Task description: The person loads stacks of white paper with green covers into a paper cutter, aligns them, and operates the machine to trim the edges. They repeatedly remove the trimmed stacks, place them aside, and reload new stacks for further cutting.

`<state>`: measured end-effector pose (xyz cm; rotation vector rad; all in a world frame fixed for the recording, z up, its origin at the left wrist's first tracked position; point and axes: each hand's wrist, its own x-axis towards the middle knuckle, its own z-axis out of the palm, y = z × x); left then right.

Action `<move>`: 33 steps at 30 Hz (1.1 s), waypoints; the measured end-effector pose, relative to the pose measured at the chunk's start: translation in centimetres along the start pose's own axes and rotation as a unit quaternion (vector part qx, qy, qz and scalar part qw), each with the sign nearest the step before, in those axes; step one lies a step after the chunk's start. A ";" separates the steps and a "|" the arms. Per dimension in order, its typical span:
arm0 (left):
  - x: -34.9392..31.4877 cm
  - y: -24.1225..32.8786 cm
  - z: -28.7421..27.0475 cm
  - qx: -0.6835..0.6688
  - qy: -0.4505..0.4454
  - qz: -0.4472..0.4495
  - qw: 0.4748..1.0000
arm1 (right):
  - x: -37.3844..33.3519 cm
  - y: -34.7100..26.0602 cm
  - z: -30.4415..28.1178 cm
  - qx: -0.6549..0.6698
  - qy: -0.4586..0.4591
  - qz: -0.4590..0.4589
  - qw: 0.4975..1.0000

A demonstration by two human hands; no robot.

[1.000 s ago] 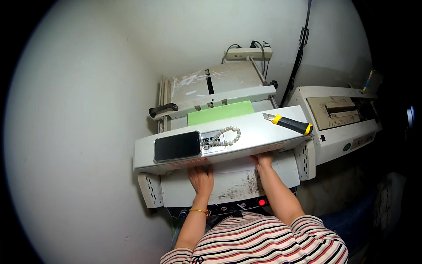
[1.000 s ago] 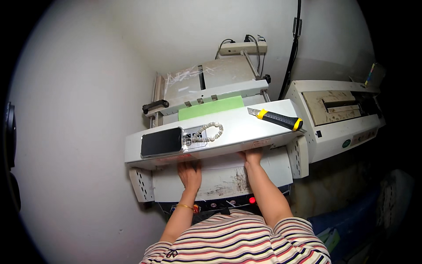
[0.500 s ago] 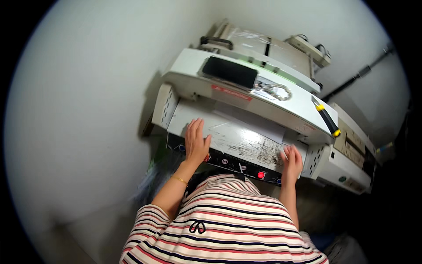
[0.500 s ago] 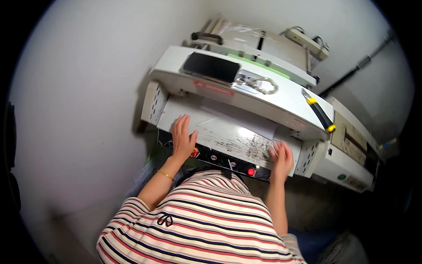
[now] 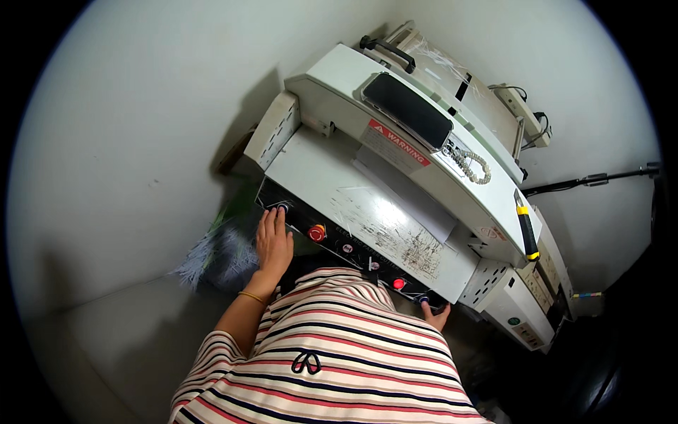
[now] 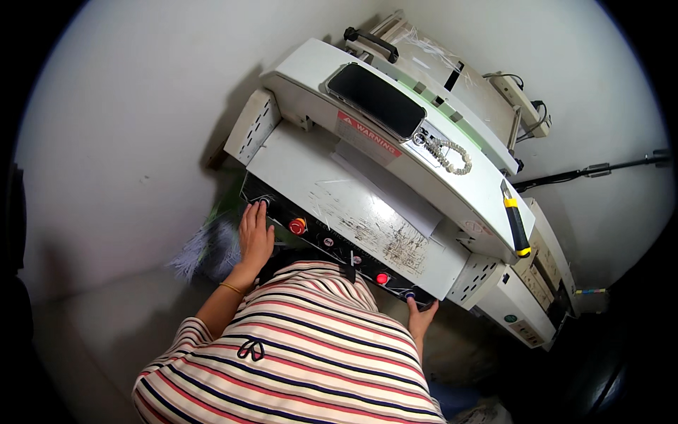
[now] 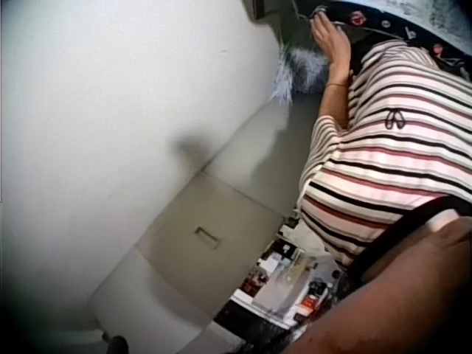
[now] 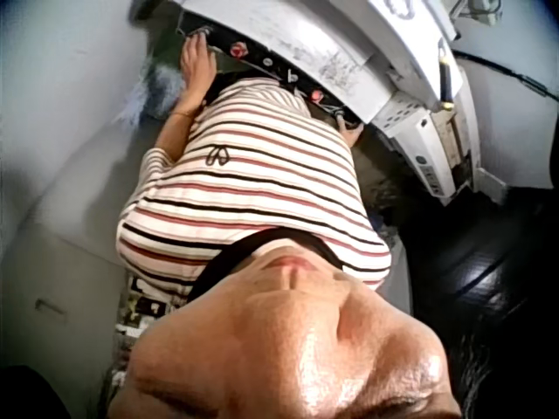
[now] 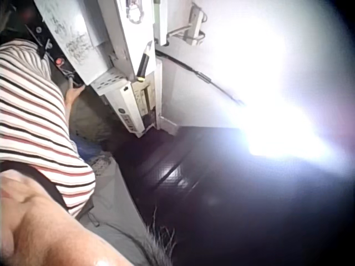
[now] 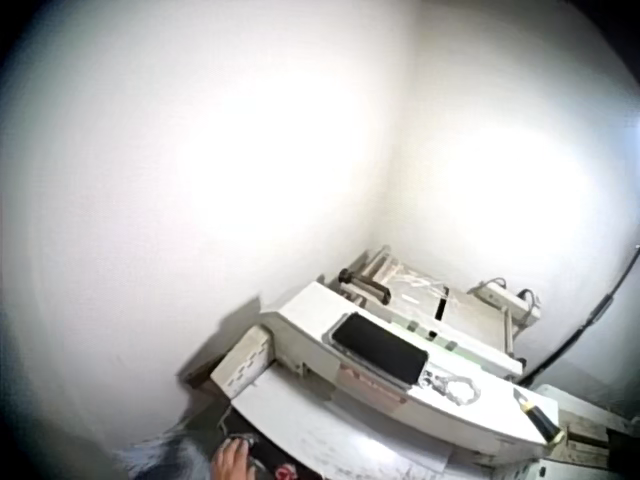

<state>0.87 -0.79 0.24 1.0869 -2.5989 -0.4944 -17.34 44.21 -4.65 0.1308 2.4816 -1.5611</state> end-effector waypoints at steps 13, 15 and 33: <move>0.6 0.8 0.3 0.013 0.006 -0.025 1.000 | 0.7 -1.8 -0.1 -0.109 -0.021 0.047 0.993; -0.3 0.4 0.4 0.022 0.007 -0.043 0.999 | 3.3 2.8 -1.1 -0.109 -0.049 0.005 0.993; -0.7 0.8 1.6 -0.031 0.006 -0.105 0.994 | 4.2 -1.5 -2.6 -0.130 -0.109 0.050 0.984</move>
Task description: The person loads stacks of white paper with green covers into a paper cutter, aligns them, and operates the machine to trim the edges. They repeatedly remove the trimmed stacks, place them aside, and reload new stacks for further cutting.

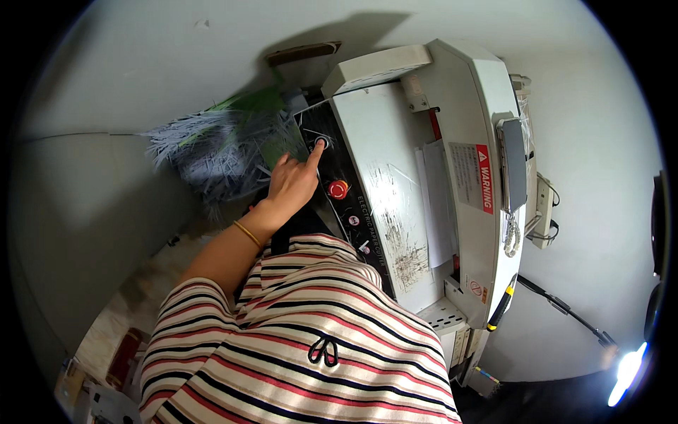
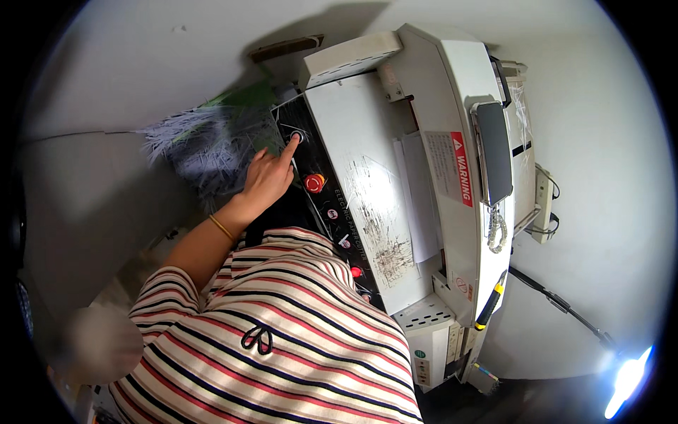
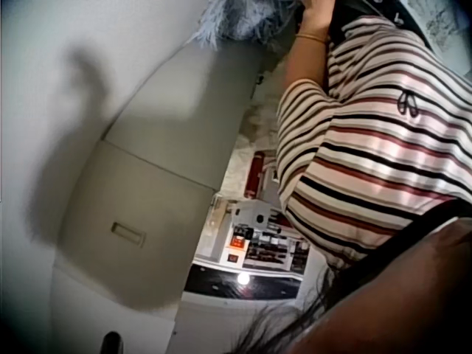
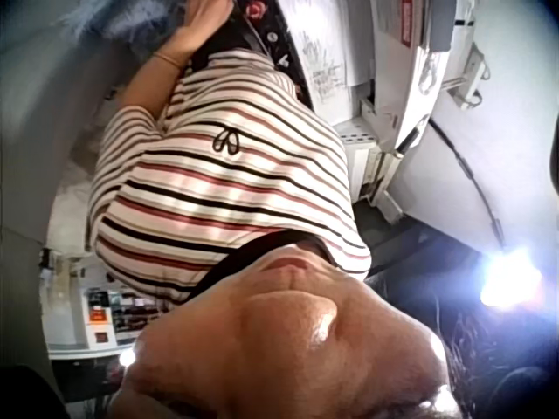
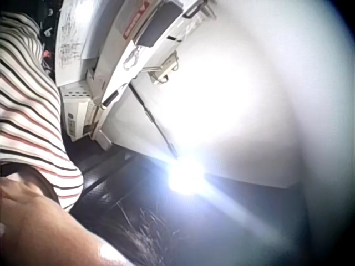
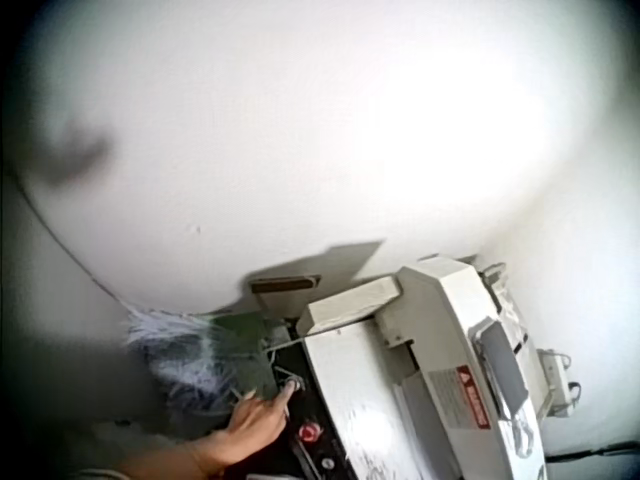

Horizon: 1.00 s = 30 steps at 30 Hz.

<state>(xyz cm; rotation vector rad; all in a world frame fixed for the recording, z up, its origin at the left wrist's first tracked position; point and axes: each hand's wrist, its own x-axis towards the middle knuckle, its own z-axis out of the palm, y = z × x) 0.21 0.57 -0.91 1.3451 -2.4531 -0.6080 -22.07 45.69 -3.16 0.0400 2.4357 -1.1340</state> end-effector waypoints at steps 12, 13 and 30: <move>-0.1 -0.2 0.3 0.012 0.009 0.013 1.000 | -0.4 -0.1 -0.2 0.001 -0.004 0.002 1.000; 0.0 -0.2 0.3 0.014 0.014 0.015 1.000 | -0.5 -0.1 -0.2 0.002 -0.004 0.003 1.000; 0.3 -0.1 0.1 0.016 -0.032 0.005 0.999 | -1.8 -0.7 -0.7 0.009 0.007 0.007 1.000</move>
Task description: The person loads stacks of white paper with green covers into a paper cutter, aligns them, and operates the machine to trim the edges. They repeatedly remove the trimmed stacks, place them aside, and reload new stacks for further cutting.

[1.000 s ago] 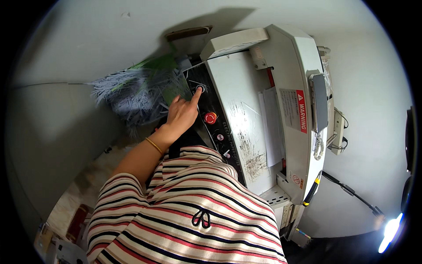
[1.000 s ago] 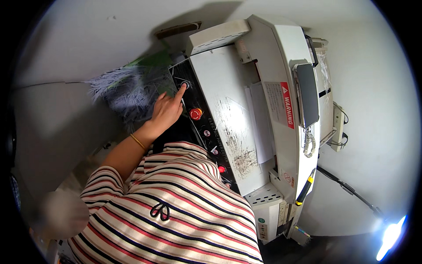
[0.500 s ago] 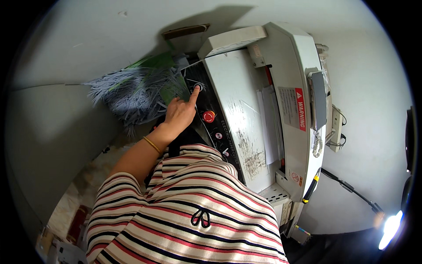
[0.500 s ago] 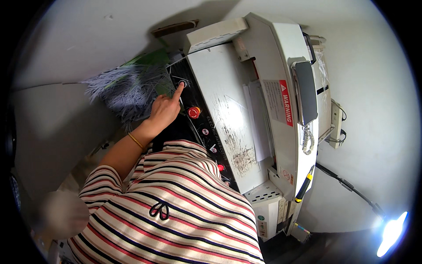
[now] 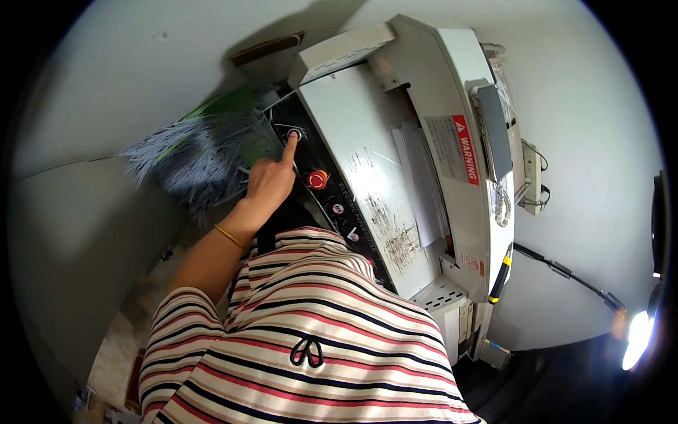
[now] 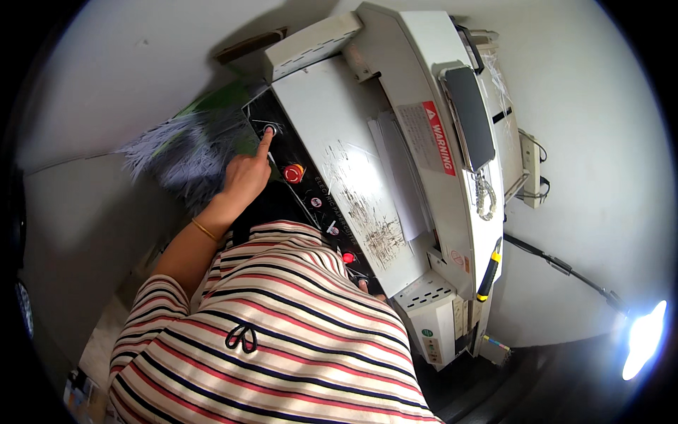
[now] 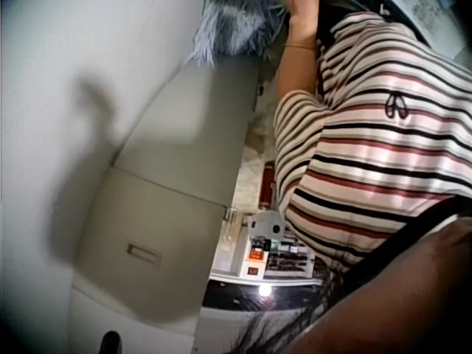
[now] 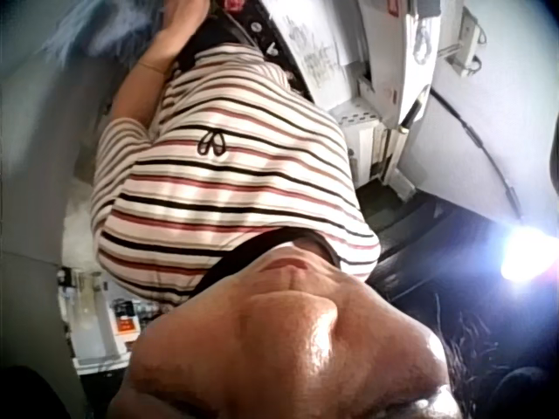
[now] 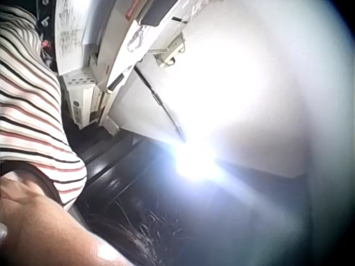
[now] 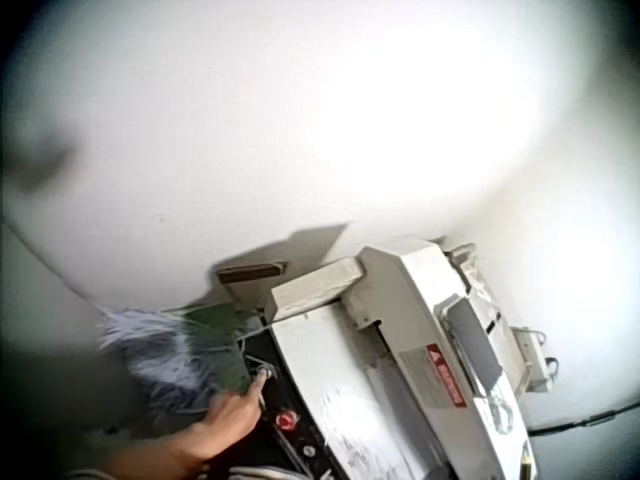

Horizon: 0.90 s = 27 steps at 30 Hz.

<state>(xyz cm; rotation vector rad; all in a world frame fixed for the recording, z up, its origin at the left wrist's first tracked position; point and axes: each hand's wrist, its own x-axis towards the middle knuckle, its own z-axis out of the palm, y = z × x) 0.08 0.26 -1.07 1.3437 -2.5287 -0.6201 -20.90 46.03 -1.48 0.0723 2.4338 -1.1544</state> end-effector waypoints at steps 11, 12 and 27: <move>0.2 -0.5 0.1 -0.010 0.008 0.019 1.000 | -0.4 -2.6 1.2 0.009 0.012 -0.012 1.000; 0.1 -0.5 0.1 -0.009 0.002 0.019 1.000 | -0.5 -2.7 1.3 0.011 0.011 -0.013 1.000; 0.4 -0.4 -1.0 -0.001 -0.034 0.035 0.999 | 0.2 2.1 3.5 0.093 0.029 -0.024 0.995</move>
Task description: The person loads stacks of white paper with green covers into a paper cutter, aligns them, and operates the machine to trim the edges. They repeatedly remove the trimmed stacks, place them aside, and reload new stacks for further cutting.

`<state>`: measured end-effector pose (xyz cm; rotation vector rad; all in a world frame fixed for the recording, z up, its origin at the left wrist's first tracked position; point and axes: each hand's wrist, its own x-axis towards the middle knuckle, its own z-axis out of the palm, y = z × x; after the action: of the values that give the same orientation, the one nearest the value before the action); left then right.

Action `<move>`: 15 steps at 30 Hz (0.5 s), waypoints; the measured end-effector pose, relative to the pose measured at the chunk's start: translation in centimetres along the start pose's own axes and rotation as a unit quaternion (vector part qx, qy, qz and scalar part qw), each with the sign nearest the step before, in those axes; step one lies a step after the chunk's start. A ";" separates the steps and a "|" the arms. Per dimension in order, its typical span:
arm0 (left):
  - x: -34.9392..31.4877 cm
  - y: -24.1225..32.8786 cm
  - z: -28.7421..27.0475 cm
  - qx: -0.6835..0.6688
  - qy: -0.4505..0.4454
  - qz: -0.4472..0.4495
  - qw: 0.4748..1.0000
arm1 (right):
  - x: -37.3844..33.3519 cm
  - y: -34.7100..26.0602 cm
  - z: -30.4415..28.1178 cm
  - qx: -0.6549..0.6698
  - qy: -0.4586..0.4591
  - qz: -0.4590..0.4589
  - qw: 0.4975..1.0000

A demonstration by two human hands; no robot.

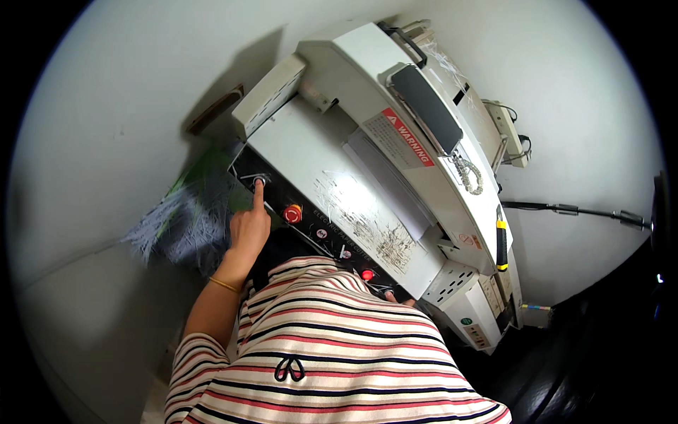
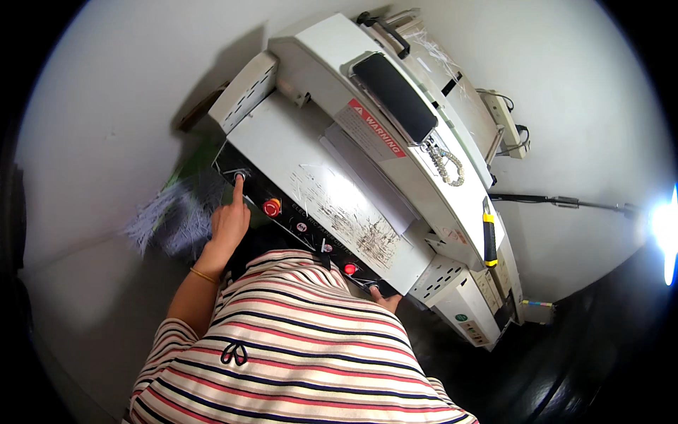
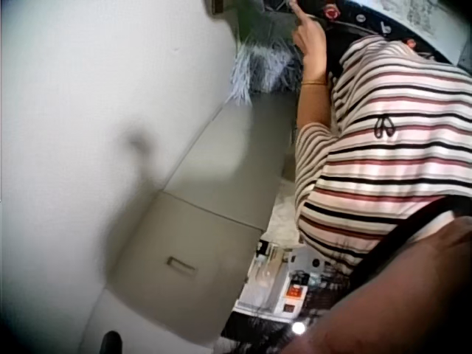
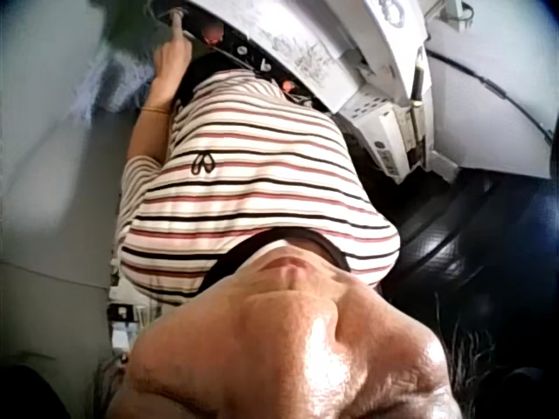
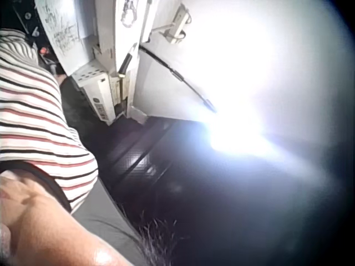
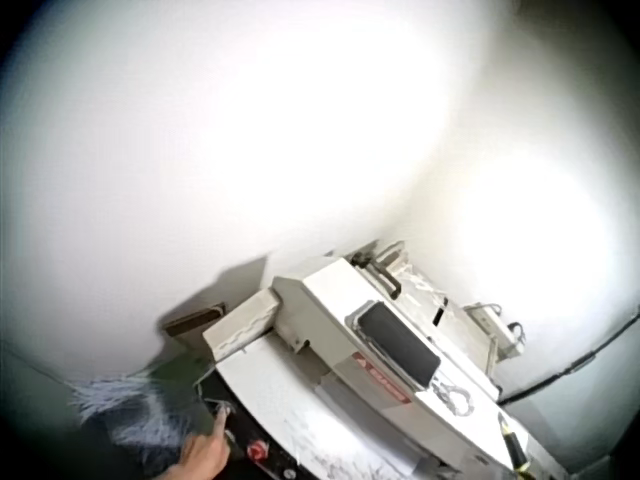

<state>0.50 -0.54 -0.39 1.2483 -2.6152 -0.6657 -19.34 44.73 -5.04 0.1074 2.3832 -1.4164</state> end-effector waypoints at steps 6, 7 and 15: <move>0.0 -0.2 -0.3 0.016 -0.029 -0.006 0.999 | -1.9 -6.3 2.0 -0.025 0.018 0.019 0.999; 0.0 -0.2 -0.3 0.016 -0.035 -0.007 0.999 | -1.5 -4.9 1.5 -0.026 0.022 0.000 0.999; 0.3 -0.2 -1.4 0.034 -0.090 0.006 0.995 | -0.4 0.2 0.8 -0.028 0.060 0.063 0.996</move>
<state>0.90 -1.35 0.76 1.2434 -2.8107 -0.7241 -18.70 44.18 -5.39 0.3305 2.4610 -1.3192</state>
